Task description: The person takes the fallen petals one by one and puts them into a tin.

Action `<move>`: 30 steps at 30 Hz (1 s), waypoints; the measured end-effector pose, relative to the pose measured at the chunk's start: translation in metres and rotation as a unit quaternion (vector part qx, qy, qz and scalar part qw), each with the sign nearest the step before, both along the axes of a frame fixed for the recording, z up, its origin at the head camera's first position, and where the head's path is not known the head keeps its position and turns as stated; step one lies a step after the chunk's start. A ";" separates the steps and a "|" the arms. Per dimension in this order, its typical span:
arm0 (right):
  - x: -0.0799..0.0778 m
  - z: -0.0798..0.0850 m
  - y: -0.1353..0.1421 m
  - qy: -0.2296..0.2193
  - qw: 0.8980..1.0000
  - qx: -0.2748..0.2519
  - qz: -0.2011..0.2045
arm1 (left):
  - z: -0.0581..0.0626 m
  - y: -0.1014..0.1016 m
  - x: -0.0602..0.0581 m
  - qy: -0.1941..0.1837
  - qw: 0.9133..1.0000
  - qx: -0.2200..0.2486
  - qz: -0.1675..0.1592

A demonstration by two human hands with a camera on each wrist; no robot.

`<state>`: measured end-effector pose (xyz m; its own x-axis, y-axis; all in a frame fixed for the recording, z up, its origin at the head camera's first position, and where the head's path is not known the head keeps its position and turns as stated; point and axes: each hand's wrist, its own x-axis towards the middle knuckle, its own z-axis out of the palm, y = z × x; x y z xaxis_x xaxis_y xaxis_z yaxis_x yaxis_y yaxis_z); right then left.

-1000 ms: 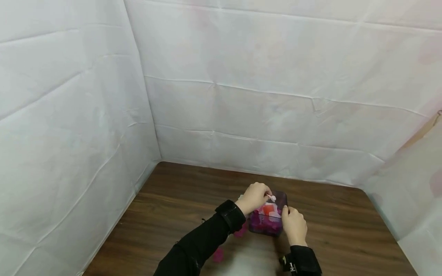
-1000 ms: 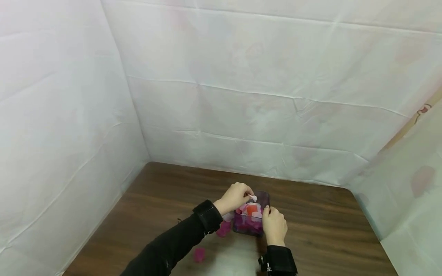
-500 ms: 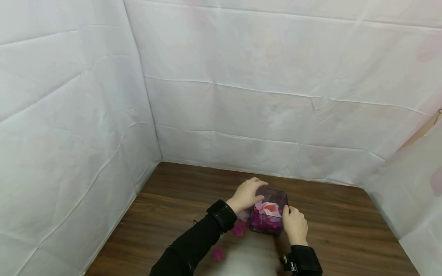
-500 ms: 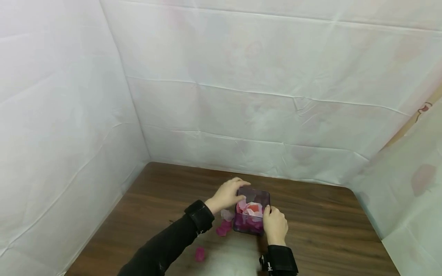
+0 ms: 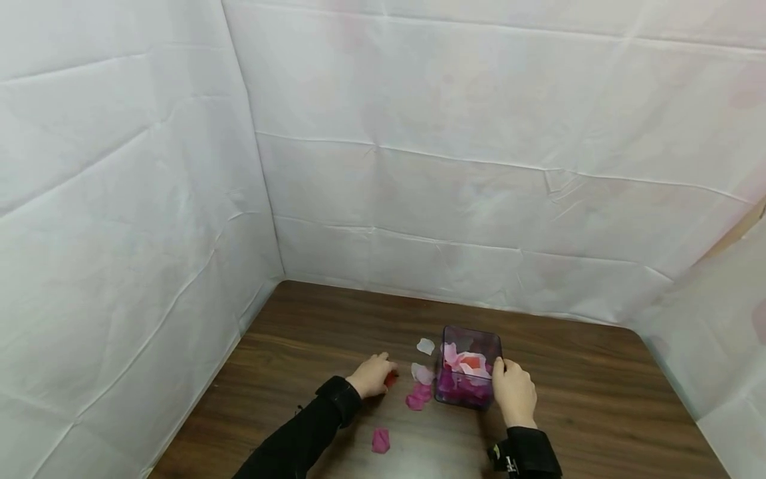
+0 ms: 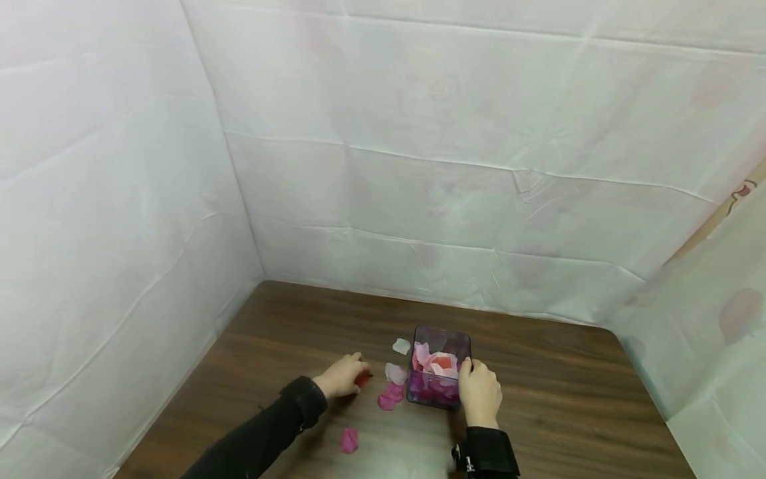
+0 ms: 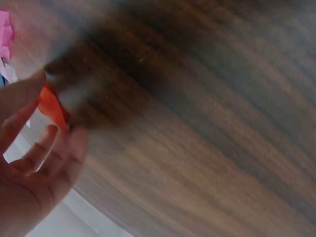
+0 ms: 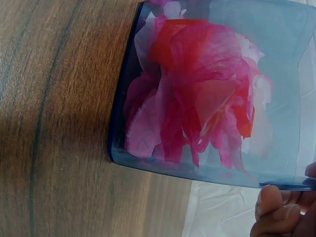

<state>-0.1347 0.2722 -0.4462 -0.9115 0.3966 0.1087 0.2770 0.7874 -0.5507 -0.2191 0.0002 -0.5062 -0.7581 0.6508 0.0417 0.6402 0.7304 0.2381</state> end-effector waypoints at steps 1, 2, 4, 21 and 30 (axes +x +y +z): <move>0.000 0.000 0.000 -0.001 1.000 -0.001 -0.001 | -0.003 -0.001 0.002 0.007 1.000 0.005 -0.005; 0.000 0.000 0.001 -0.001 1.000 -0.001 -0.001 | -0.005 -0.001 0.002 0.007 1.000 0.019 -0.001; 0.000 0.000 0.001 -0.002 1.000 -0.001 -0.002 | -0.007 0.000 0.004 0.001 0.999 0.051 0.000; -0.001 0.002 0.001 -0.002 1.000 -0.002 -0.005 | 0.027 0.016 -0.011 -0.007 0.990 0.131 0.045; 0.000 0.002 -0.002 -0.002 1.000 -0.001 -0.003 | 0.093 0.075 -0.010 0.037 0.964 0.263 0.020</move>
